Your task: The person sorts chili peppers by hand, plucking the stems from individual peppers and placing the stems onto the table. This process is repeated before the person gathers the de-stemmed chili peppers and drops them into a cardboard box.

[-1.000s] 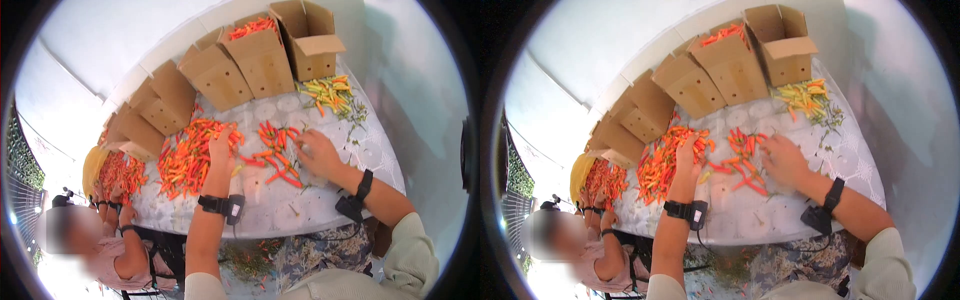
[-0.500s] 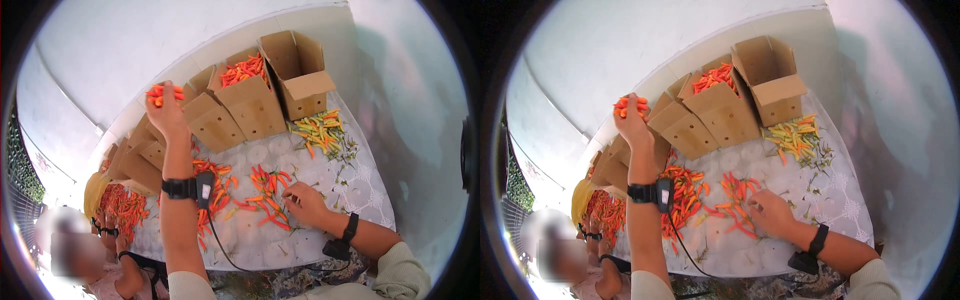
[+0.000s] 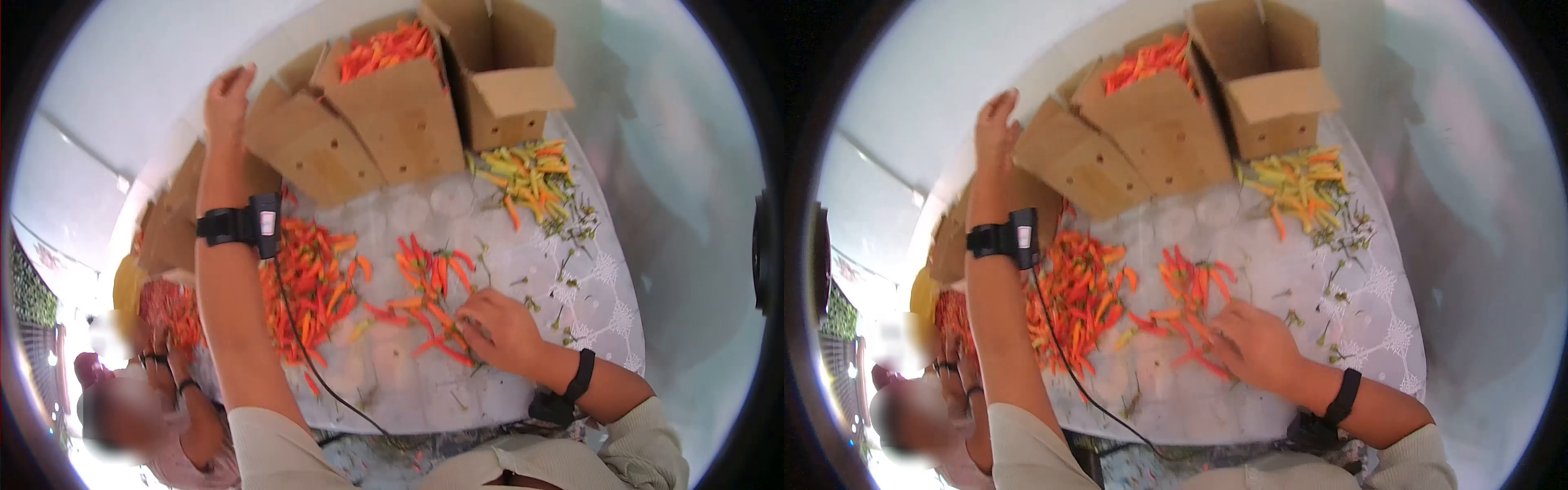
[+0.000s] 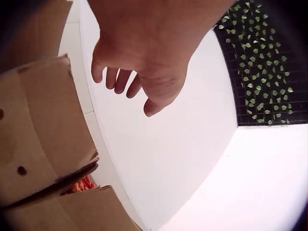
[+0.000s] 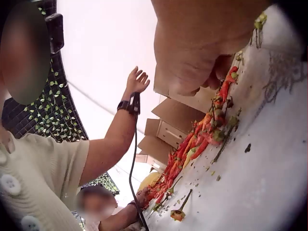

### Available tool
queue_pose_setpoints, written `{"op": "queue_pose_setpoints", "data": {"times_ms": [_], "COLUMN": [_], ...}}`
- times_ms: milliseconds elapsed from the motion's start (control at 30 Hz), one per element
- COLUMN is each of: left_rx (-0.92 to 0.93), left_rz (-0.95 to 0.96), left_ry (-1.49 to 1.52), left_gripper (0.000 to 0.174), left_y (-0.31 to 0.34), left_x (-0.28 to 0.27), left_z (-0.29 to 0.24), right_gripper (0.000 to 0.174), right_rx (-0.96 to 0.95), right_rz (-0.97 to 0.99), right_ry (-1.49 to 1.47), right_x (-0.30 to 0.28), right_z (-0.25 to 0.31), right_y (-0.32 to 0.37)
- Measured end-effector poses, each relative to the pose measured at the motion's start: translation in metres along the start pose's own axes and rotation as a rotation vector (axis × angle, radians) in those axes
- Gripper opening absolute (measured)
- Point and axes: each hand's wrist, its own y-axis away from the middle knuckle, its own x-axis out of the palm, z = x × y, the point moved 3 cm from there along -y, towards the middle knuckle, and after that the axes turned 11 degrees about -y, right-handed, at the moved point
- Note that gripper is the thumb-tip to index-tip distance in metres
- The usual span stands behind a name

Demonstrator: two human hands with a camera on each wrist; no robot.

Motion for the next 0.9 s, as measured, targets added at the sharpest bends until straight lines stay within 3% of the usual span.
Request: {"op": "queue_pose_setpoints", "data": {"times_ms": [133,233,300,367,400,467,533,733,900], "left_rx": [-0.190,-0.215,-0.211,-0.438,-0.503,-0.483,-0.302,-0.374,-0.352], "left_rz": [0.042,-0.024,0.104,0.070,0.120,0.199,0.265,0.318,0.346], "left_ry": [-0.114,-0.186,-0.502,-0.388,-0.382,-0.541,-0.871,-0.823,-0.850], "left_gripper": [0.044,0.044,0.050,0.057,0.059,0.064,0.067,0.080,0.082], "left_y": [0.075,0.135,0.161,0.221,0.238,0.259,0.273,0.276,0.280], "left_x": [-0.068,-0.115,-0.156,-0.144,-0.147,-0.143,-0.115,-0.089,-0.071], "left_z": [0.030,0.110,0.197,0.160,0.182,0.203,0.190,0.164,0.129], "right_gripper": [0.016,0.016,0.016,0.018,0.019,0.023,0.028,0.041,0.049], "right_rx": [-0.016,0.032,0.065,0.107,0.134,0.126,0.063,-0.055,0.059], "right_rz": [-0.064,-0.021,0.002,-0.002,-0.017,-0.058,-0.114,-0.066,-0.024], "right_ry": [0.031,0.029,0.003,-0.013,-0.019,0.019,0.107,0.241,0.552], "right_x": [-0.001,0.002,0.005,0.006,0.006,0.005,0.006,0.018,0.034], "right_z": [0.000,0.001,-0.001,-0.002,-0.003,-0.006,-0.010,0.004,-0.034], "right_y": [-0.003,-0.004,-0.003,-0.005,-0.006,-0.009,-0.012,-0.044,-0.065]}}
